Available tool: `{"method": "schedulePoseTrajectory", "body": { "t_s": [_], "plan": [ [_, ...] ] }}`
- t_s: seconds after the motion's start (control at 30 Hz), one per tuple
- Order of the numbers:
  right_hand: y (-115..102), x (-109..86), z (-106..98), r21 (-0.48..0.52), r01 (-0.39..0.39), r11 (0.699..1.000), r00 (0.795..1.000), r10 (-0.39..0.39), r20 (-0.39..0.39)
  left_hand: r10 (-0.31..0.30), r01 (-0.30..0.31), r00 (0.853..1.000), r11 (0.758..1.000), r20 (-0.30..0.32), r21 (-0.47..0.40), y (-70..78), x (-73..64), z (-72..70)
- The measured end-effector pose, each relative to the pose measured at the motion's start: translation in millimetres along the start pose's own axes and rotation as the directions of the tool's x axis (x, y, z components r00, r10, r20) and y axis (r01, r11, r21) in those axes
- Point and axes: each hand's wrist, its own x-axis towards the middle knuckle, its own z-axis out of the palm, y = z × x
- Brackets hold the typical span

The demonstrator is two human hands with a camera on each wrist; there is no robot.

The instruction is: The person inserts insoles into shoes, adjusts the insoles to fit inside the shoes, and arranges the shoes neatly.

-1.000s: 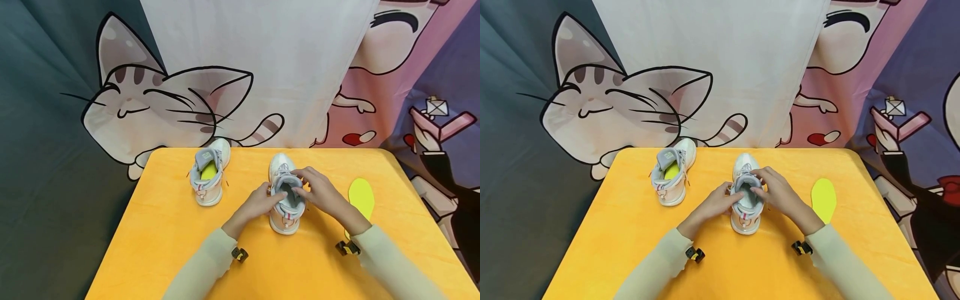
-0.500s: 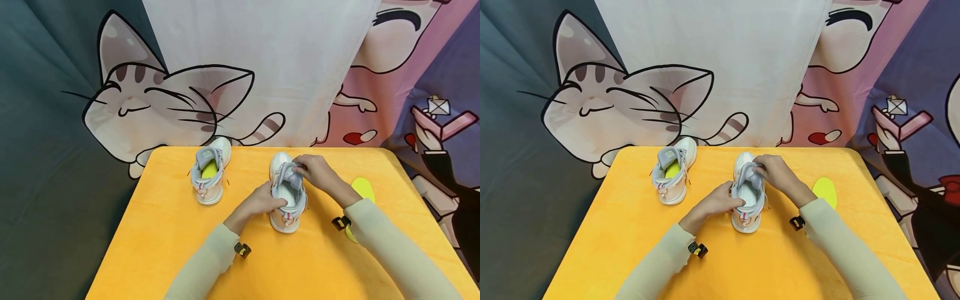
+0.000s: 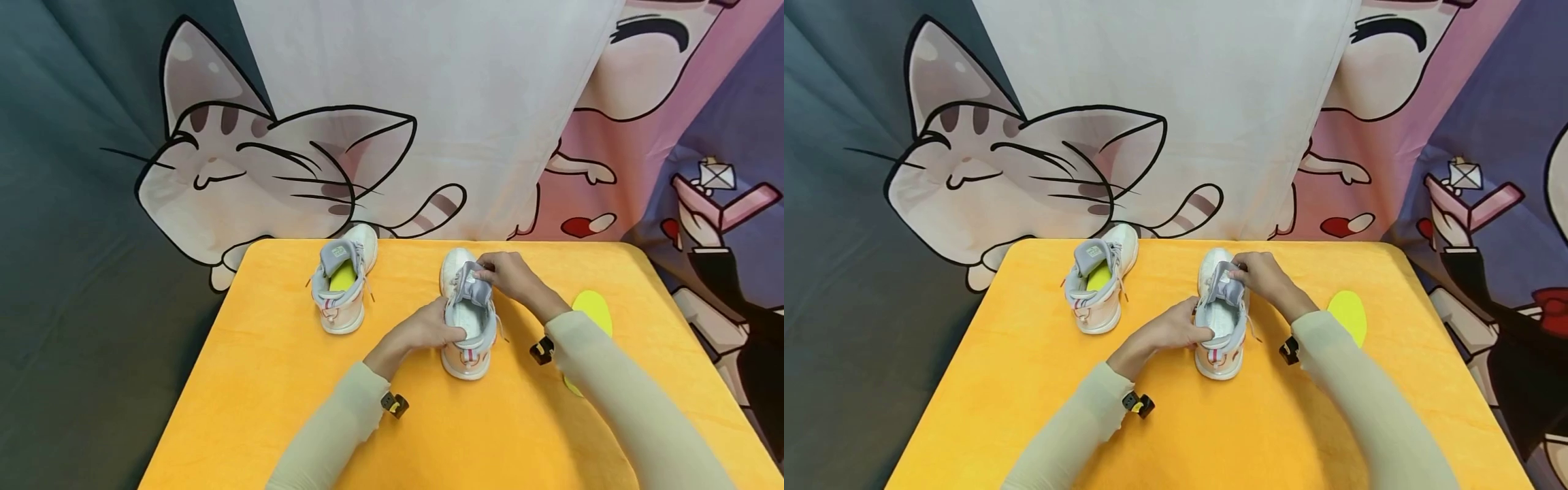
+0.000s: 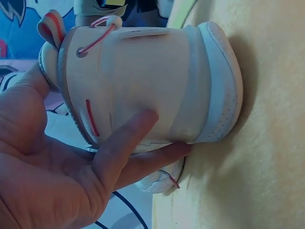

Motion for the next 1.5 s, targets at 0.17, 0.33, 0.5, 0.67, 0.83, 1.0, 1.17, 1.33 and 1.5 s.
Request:
{"method": "schedulePoseTrajectory", "body": {
  "t_s": [0.17, 0.33, 0.5, 0.67, 0.83, 1.0, 1.17, 1.33, 1.5],
  "plan": [
    [-10, -7.7, -9, -0.037, 0.029, 0.999, 1.0, -0.028, 0.009, -0.035, 0.041, 0.997, 0.995, -0.075, 0.087, 1.6, -2.4, 3.3],
    [-29, -10.8, -23, -0.03, 0.132, 0.991, 0.989, -0.129, 0.073, -0.035, 0.048, 0.992, 0.992, -0.119, 0.114, 1.0, -2.7, 5.6],
    [-50, -12.1, -30, 0.013, 0.195, 0.981, 0.965, -0.195, 0.175, 0.006, 0.004, 0.994, 0.996, -0.113, 0.094, -1.5, -0.9, 4.9],
    [-63, -10.1, -26, 0.012, 0.288, 0.957, 0.933, -0.284, 0.223, 0.033, -0.024, 0.995, 0.996, -0.096, 0.086, -4.0, 0.1, 5.7],
    [-66, 1.4, -20, 0.004, 0.357, 0.934, 0.915, -0.351, 0.198, 0.052, -0.043, 0.994, 0.994, -0.093, 0.098, -3.1, -1.0, 6.1],
    [-58, 20.6, -13, -0.092, 0.367, 0.926, 0.92, -0.346, 0.184, 0.048, -0.034, 0.993, 0.99, -0.107, 0.135, -2.6, -1.0, 6.6],
    [-47, 32.5, -8, -0.162, 0.323, 0.933, 0.939, -0.295, 0.175, -0.008, 0.023, 0.994, 0.99, -0.108, 0.14, -0.4, -2.6, 6.1],
    [-33, 39.4, -2, -0.199, 0.298, 0.934, 0.95, -0.269, 0.16, -0.003, 0.009, 0.998, 0.994, -0.062, 0.105, 2.4, -5.2, 4.0],
    [-19, 39.6, 1, -0.174, 0.268, 0.948, 0.957, -0.241, 0.162, 0.02, -0.016, 0.999, 0.993, -0.028, 0.114, 3.2, -4.6, 3.7]
  ]
}}
